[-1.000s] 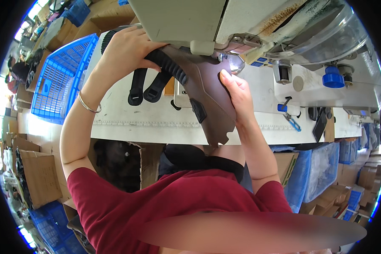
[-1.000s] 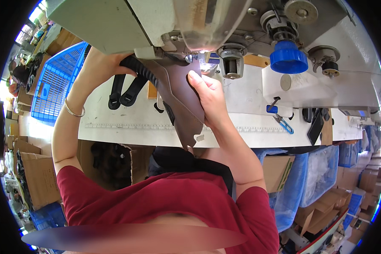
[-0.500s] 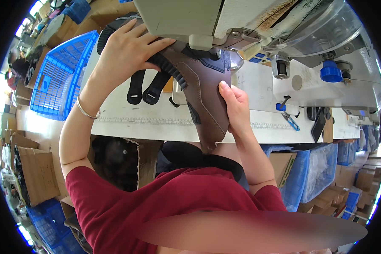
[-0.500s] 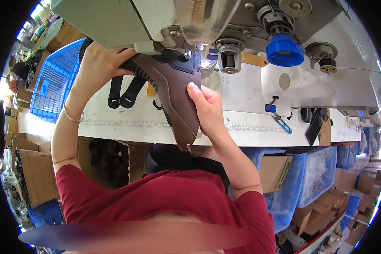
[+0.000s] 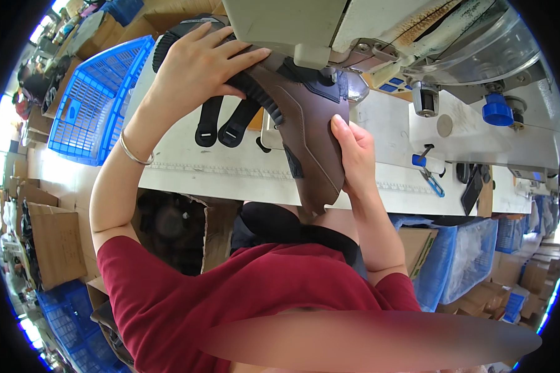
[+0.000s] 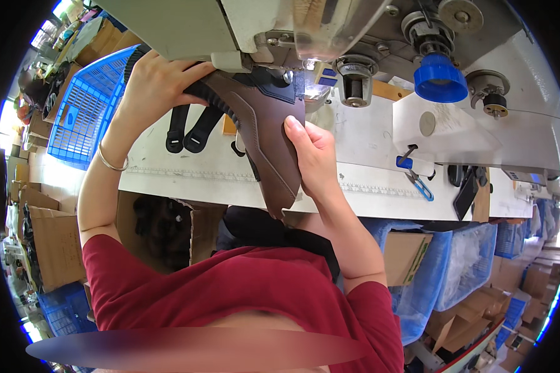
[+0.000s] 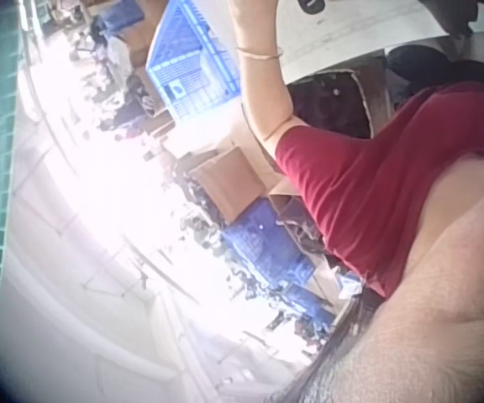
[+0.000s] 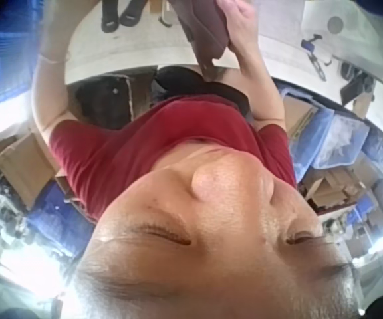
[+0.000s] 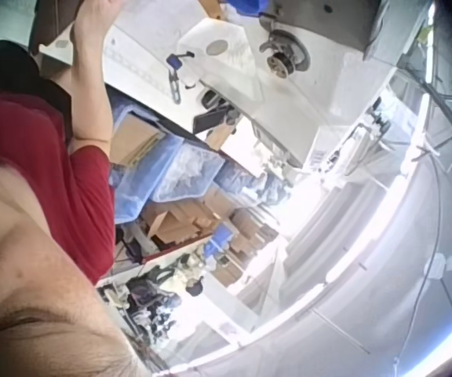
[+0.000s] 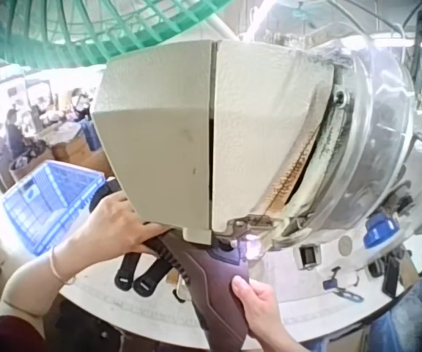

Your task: The person sews boot uppers using a sewing machine, guiding each piece under the needle and retrieving additional boot parts from a cardboard box.

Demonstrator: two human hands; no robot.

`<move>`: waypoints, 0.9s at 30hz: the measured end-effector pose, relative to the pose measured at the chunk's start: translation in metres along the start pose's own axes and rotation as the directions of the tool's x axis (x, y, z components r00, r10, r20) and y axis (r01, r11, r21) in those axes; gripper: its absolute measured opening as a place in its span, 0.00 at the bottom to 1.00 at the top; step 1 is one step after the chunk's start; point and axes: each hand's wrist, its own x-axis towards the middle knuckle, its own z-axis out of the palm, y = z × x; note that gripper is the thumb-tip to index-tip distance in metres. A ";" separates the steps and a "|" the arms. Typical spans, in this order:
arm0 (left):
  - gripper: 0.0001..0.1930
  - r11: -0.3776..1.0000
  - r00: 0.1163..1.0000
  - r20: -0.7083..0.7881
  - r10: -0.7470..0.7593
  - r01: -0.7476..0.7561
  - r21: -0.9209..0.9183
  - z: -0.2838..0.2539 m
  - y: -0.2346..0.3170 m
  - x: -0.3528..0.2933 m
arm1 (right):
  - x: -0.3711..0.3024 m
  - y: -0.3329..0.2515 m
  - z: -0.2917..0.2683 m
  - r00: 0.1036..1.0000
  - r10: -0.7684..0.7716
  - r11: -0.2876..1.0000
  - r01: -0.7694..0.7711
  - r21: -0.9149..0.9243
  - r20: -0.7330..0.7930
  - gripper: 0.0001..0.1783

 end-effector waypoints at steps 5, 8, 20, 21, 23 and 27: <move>0.39 0.997 1.000 -0.020 -0.022 0.020 -0.080 0.004 -0.003 0.004 | 0.003 0.001 -0.001 1.000 -0.021 1.000 0.021 0.006 0.008 0.14; 0.39 0.995 1.000 -0.011 -0.021 0.020 -0.100 0.006 -0.003 0.005 | 0.002 0.001 0.001 1.000 -0.024 0.999 0.024 0.031 0.007 0.14; 0.30 0.983 0.998 -0.029 -0.047 0.041 -0.178 0.013 -0.012 0.013 | 0.011 -0.008 0.003 0.999 0.006 0.999 -0.005 0.039 -0.037 0.13; 0.30 0.981 0.998 -0.050 -0.030 0.020 -0.192 0.015 -0.014 0.015 | 0.013 -0.010 0.003 0.999 -0.033 0.999 0.033 0.035 -0.002 0.13; 0.30 0.980 0.998 -0.058 0.002 -0.013 -0.201 0.018 -0.019 0.019 | 0.014 -0.013 0.002 1.000 0.010 0.998 -0.011 0.055 0.014 0.14; 0.28 0.971 0.983 0.172 -0.058 0.096 -0.221 0.025 -0.026 0.027 | 0.000 -0.008 -0.006 0.997 -0.033 0.997 0.038 0.068 -0.072 0.16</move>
